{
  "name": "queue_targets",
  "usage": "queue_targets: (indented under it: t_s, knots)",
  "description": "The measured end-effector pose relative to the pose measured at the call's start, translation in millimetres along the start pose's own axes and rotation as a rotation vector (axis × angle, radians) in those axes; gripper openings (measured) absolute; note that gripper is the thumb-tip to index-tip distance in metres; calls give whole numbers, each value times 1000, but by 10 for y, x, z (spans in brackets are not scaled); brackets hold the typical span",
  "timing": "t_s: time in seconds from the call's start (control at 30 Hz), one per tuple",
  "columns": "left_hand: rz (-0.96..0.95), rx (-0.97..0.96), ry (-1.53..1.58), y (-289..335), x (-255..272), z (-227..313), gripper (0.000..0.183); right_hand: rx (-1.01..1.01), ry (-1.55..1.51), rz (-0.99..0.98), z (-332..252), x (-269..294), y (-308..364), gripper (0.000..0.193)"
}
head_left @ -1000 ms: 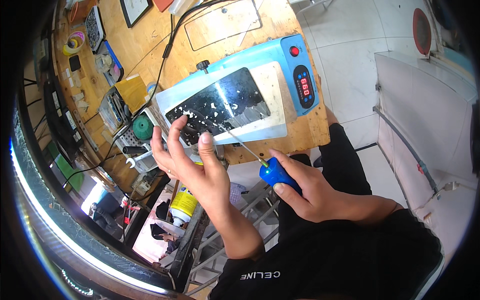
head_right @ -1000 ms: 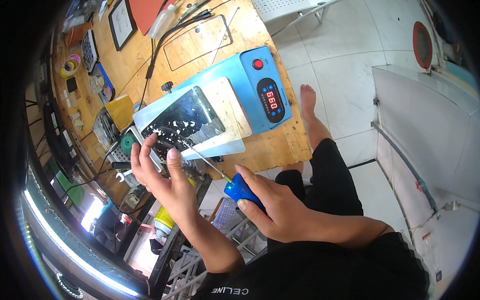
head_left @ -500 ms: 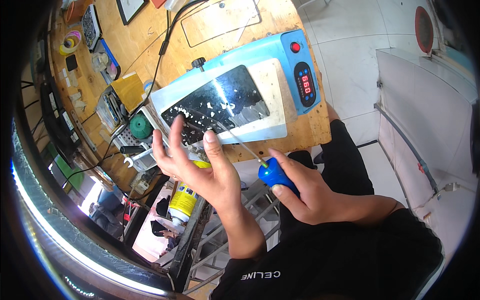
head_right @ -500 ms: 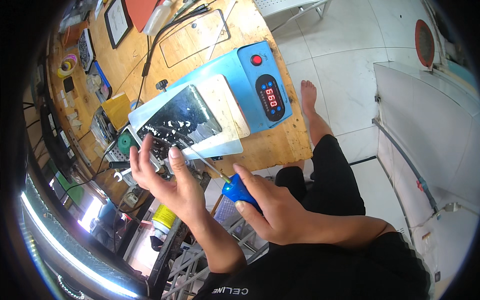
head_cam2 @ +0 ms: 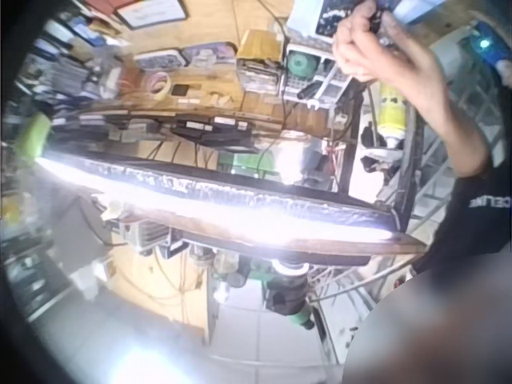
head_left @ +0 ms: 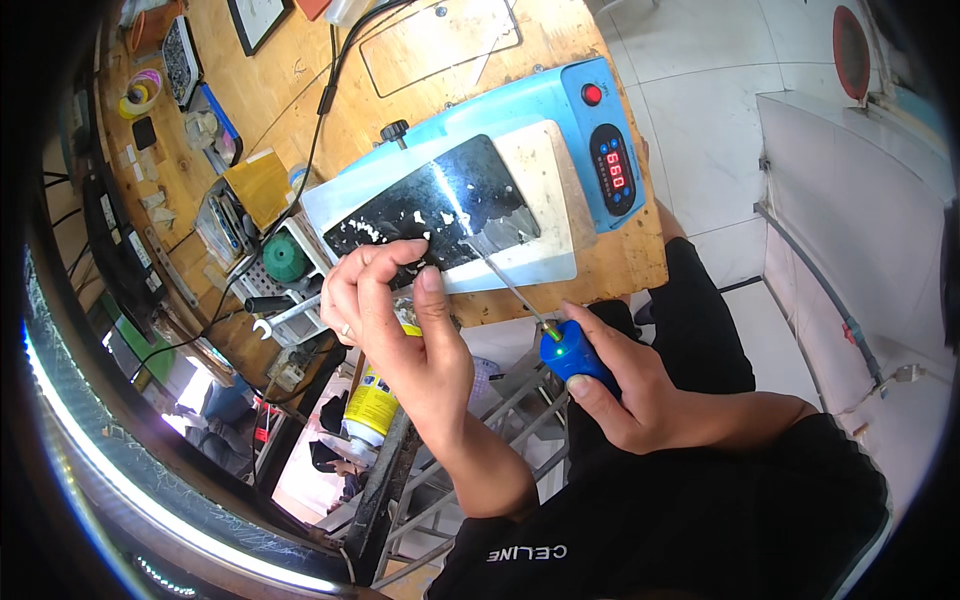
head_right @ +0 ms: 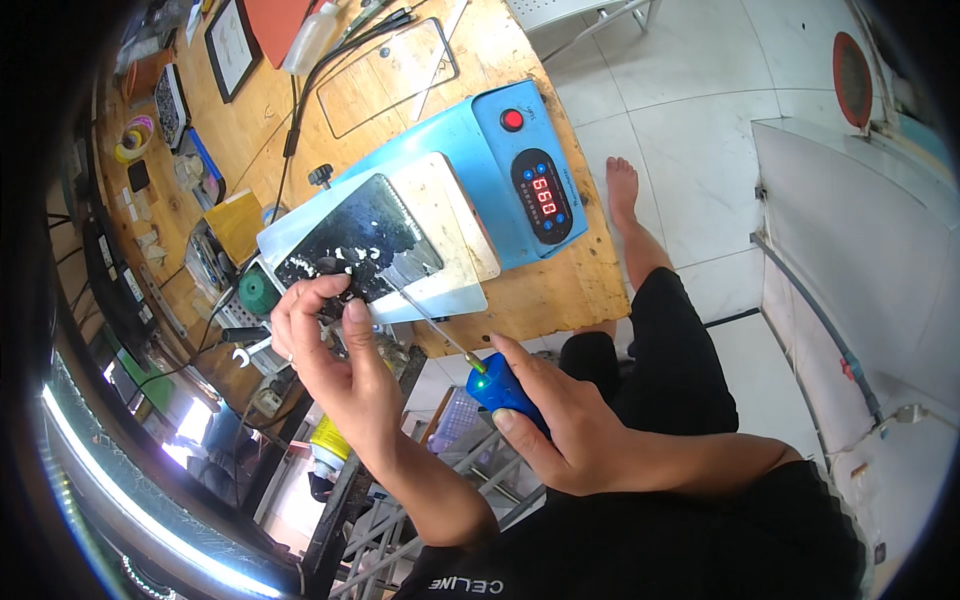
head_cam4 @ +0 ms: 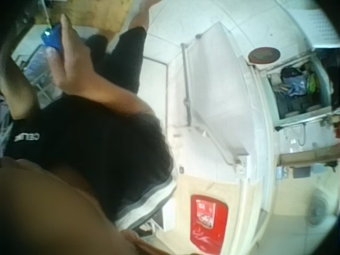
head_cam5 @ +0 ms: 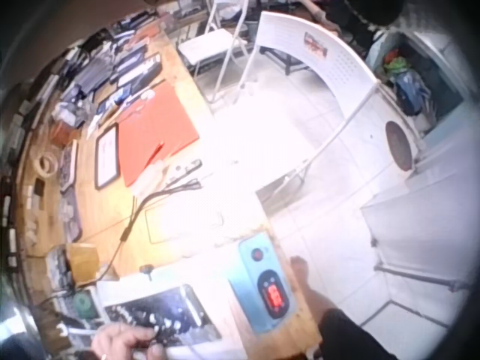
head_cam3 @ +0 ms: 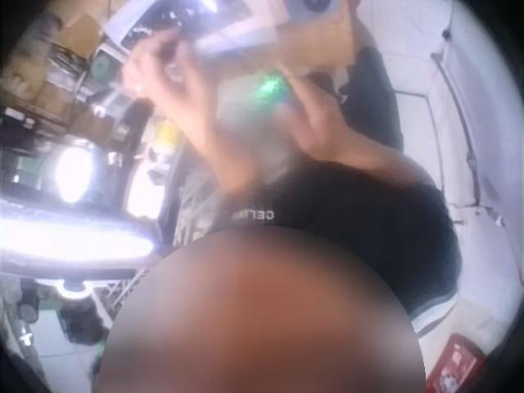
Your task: The person uses a blue electric screwdriver to scrape and peel a protective film off a rectangular screen mounted on a heating plate. They repeatedly lift and remove sections of the film with their fingers while the plate remains on the workbench.
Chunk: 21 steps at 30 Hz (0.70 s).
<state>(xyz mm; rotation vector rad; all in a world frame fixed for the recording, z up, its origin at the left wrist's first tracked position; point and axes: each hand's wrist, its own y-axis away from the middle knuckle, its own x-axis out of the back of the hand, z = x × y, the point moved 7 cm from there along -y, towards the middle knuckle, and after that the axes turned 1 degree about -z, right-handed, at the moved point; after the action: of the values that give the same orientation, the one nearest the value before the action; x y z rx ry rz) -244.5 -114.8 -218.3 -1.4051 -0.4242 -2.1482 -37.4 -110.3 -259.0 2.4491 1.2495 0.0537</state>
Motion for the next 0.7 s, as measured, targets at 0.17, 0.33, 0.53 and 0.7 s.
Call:
queue_targets:
  t_s: [0.17, 0.33, 0.53, 0.7]
  knots:
    - [58, 49, -117, -21, -110, 54, 22, -7, -25, -34, 34, -41, -29, 68]
    - [51, 46, -11, -29, -107, -21, 23, 45, 13, 30, 2, 31, -7, 67]
    - [38, -20, 13, -23, -76, -47, 8, 21, -49, -4, 9, -57, -32, 67]
    - [81, 21, -103, -51, -207, -7, 33, 41, -38, 57, 21, -7, -37, 68]
